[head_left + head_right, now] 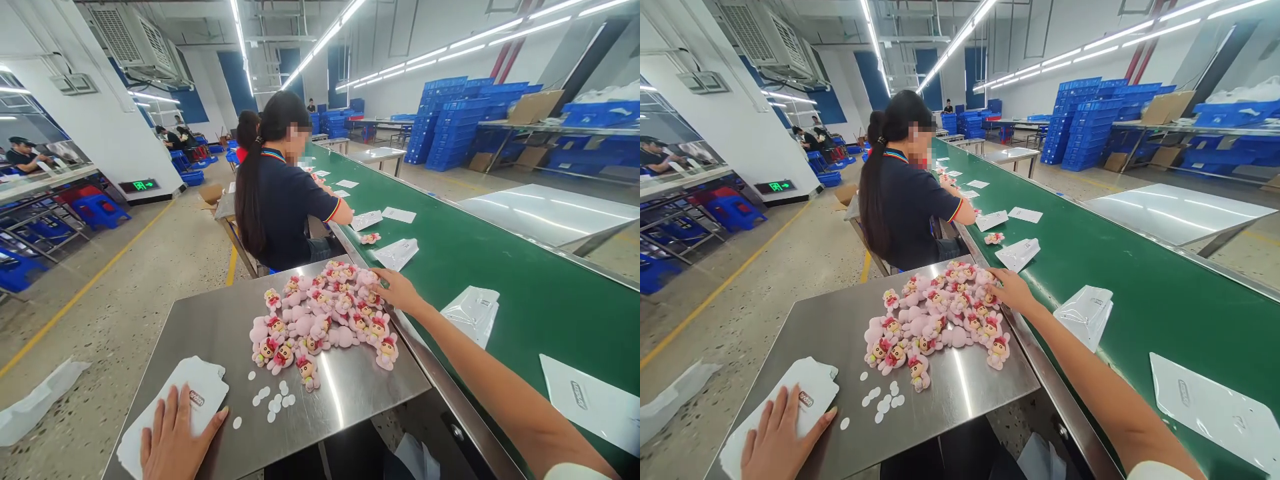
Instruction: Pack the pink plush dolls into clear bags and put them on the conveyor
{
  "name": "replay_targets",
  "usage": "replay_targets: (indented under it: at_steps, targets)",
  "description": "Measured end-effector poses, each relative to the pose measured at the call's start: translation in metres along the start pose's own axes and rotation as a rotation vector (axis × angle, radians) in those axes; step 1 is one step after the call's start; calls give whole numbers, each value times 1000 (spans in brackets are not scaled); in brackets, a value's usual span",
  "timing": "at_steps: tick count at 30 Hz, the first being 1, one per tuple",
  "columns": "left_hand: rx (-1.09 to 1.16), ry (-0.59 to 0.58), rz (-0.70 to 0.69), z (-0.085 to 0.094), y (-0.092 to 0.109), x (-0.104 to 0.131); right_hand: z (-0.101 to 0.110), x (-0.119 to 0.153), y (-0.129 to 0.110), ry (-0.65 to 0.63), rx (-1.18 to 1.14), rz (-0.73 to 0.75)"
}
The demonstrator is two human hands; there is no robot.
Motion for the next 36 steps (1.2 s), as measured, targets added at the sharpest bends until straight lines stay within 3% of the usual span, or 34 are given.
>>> replay_targets:
  at_steps: [2, 6, 12, 15, 18, 22, 28, 33, 36]
  targets:
    - [2, -3, -11, 0, 1, 1, 0, -3, -11, 21, -7, 39]
    - [13, -9, -16, -3, -3, 1, 5, -23, -19, -156, 22, 158]
    - [55, -8, -60, -9, -16, -1, 25, -96, 26, -42, 190, -203]
    - [80, -11, -88, -7, -19, 1, 23, -123, 46, -66, 223, -341]
    - [77, -3, -95, -7, -19, 2, 17, -133, 53, -130, 233, -424]
    - [80, 20, -102, -11, -16, 4, 17, -125, 41, -187, 240, -375]
    - [130, 142, -168, -2, -10, 13, 12, -79, -19, -213, 148, -22]
    - [181, 348, -250, 38, -16, 31, 2, -57, -51, -271, 54, 200]
    - [210, 413, -266, 72, -25, 52, 10, -45, -79, -111, 63, 249]
Point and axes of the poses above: each hand's wrist, its own x-axis away from the middle knuckle, its own z-axis out of the back of the hand, y = z × x, the point moved 1 cm from there along -x, towards the middle knuckle, and after that the axes turned 11 degrees about -y, right-handed, at the moved point
